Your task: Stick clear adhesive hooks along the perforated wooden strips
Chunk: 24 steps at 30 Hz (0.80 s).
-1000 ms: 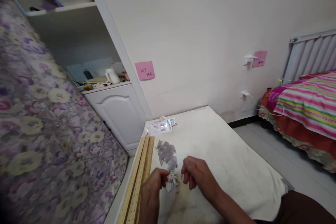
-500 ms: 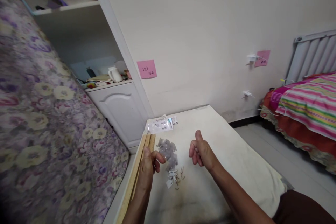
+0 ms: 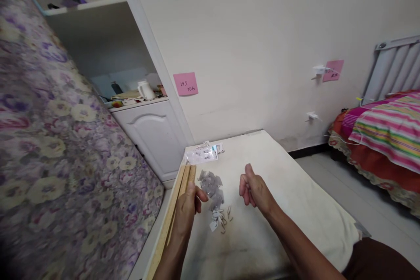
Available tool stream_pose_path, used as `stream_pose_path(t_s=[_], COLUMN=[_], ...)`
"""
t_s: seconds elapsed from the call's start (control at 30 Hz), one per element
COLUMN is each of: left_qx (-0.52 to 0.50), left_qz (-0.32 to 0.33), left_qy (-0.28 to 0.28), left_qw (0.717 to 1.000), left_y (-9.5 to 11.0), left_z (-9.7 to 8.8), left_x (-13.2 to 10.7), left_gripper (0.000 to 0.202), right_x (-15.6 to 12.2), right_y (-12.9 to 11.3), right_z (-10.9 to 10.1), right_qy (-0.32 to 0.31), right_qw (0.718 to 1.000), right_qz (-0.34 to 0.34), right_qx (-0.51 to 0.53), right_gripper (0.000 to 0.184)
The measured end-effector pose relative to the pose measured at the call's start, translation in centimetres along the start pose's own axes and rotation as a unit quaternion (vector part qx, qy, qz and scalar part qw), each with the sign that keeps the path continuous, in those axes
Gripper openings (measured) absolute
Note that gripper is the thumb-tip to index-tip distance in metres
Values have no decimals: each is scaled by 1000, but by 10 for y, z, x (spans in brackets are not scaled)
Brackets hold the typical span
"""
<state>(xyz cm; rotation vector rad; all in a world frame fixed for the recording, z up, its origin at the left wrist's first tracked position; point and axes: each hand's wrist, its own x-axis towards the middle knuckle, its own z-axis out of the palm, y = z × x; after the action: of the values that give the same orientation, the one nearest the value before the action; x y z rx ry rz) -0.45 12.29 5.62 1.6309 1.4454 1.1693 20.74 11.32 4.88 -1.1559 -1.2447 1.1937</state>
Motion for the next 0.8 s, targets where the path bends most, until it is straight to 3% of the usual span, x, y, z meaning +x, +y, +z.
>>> stream_pose_path(t_s=[0.1,0.23,0.33,0.47,0.6,0.8], left_qx=[65,216,346,462,465,411], left_qz=[19,13,13,-79,-149,-194], left_qy=[-13,-2,64,104,61,50], left_qw=[998,976,936,877,870,889], left_y=[-12,-58,-103,-142,-151,-139], left_z=[5,1,-19,-46,-52,-52], left_x=[-10,-31,-48,-58,-53,-41], left_gripper=[44,24,21,29,31,29], right_x=[-10,-30,-49,-65,-67,-66], right_y=[12,56,101,150,169,168], right_z=[11,34,51,67,72,72], right_qy=[-6,-76,-103,-136,-137,-141], right_qw=[999,994,988,978,975,978], right_qz=[-19,18,63,117,129,126], right_qx=[-39,-72,-93,-106,-114,-88], right_gripper=[61,59,61,64,63,50])
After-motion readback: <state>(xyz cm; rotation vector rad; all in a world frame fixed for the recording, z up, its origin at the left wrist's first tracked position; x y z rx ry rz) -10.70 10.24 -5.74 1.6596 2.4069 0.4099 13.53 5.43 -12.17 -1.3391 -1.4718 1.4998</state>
